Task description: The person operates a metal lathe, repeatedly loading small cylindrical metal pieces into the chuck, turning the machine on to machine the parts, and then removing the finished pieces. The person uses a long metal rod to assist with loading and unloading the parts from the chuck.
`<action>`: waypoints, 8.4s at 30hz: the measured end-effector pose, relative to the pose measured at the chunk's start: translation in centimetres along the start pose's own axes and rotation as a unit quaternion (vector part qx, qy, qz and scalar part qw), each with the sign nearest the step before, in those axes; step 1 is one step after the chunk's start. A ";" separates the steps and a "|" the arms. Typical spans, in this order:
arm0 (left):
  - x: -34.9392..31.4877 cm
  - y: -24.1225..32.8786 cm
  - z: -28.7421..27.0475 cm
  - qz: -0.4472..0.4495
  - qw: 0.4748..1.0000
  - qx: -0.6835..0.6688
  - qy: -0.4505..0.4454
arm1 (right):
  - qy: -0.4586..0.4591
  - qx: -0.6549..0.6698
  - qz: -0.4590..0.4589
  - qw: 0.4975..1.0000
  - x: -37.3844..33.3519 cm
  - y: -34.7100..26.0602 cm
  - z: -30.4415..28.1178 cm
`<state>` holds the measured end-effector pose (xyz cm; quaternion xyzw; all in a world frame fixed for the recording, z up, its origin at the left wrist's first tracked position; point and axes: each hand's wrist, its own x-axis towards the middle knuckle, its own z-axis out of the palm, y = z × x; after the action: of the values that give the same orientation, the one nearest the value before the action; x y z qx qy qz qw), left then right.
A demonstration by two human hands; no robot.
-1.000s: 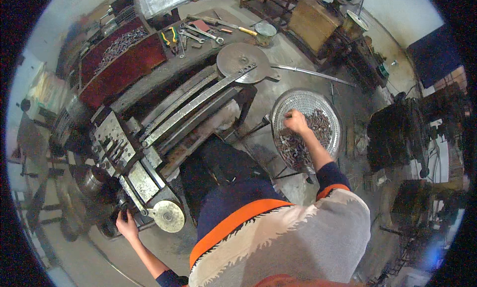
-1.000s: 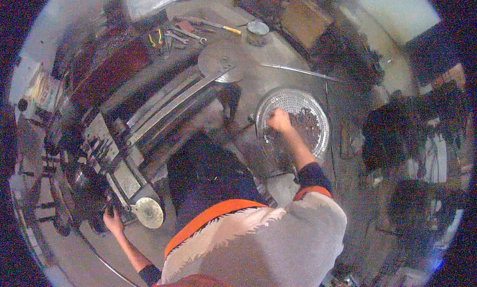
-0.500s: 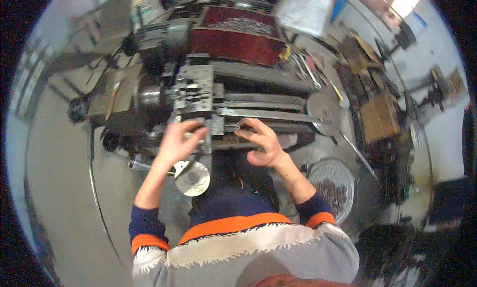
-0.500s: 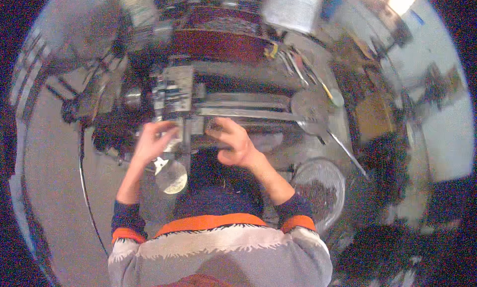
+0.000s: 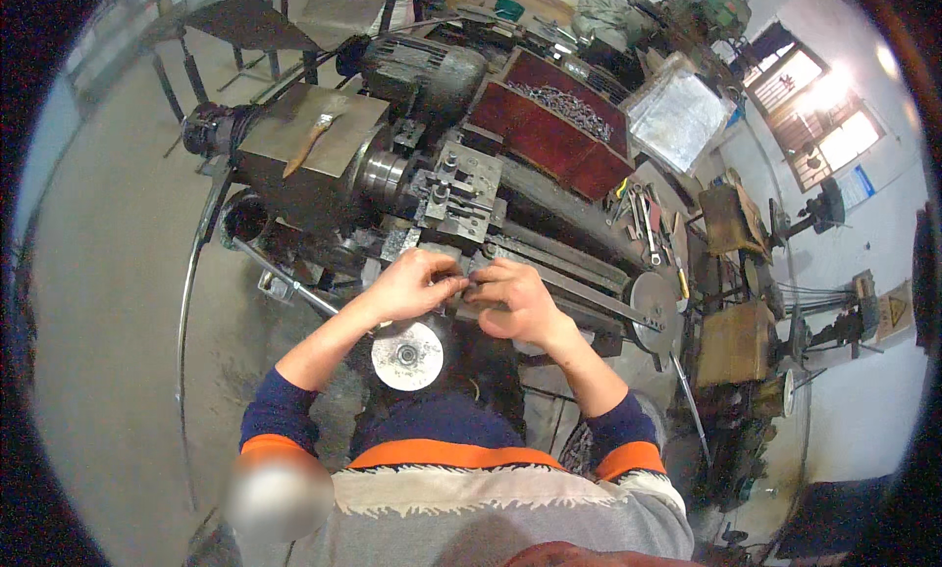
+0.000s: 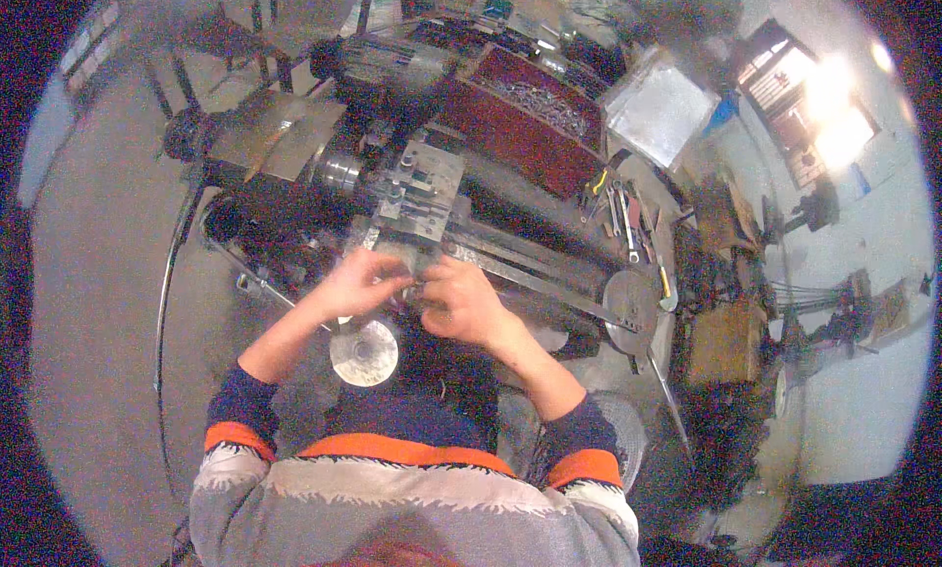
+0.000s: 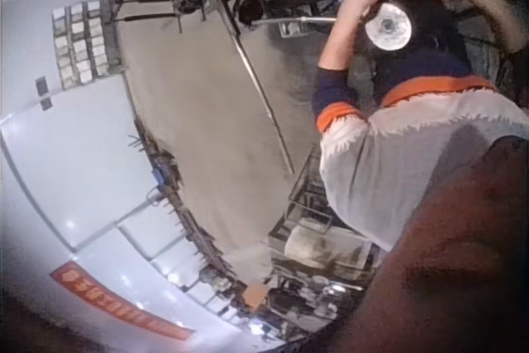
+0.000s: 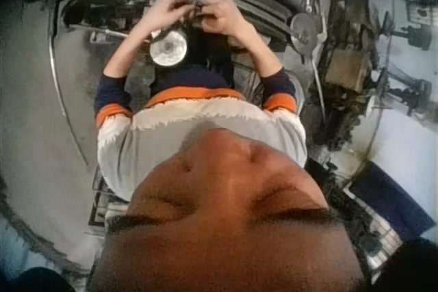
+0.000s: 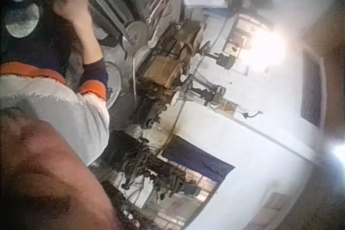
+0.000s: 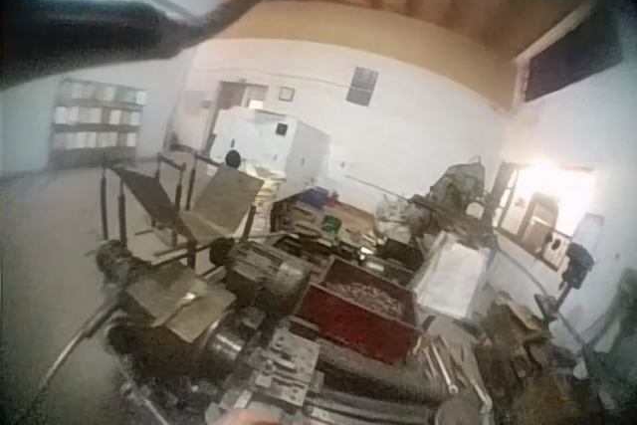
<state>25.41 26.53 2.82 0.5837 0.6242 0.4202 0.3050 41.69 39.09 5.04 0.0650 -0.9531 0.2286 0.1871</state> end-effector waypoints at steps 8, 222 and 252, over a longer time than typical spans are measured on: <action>-2.1 -1.0 -5.8 0.039 0.987 0.102 0.120 | -0.078 -0.059 -0.003 0.995 7.7 1.4 0.5; -18.7 -18.8 -20.0 -0.301 0.867 0.321 0.233 | 0.128 -0.095 0.101 0.982 3.9 9.1 -5.0; -6.4 -0.2 -9.7 -0.056 0.942 -0.237 0.232 | 0.152 0.025 -0.147 0.977 12.0 -2.2 2.0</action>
<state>17.71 18.60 6.37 0.3448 0.5917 0.6619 0.3048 30.43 35.75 8.95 0.1732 -0.8879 0.2294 0.3592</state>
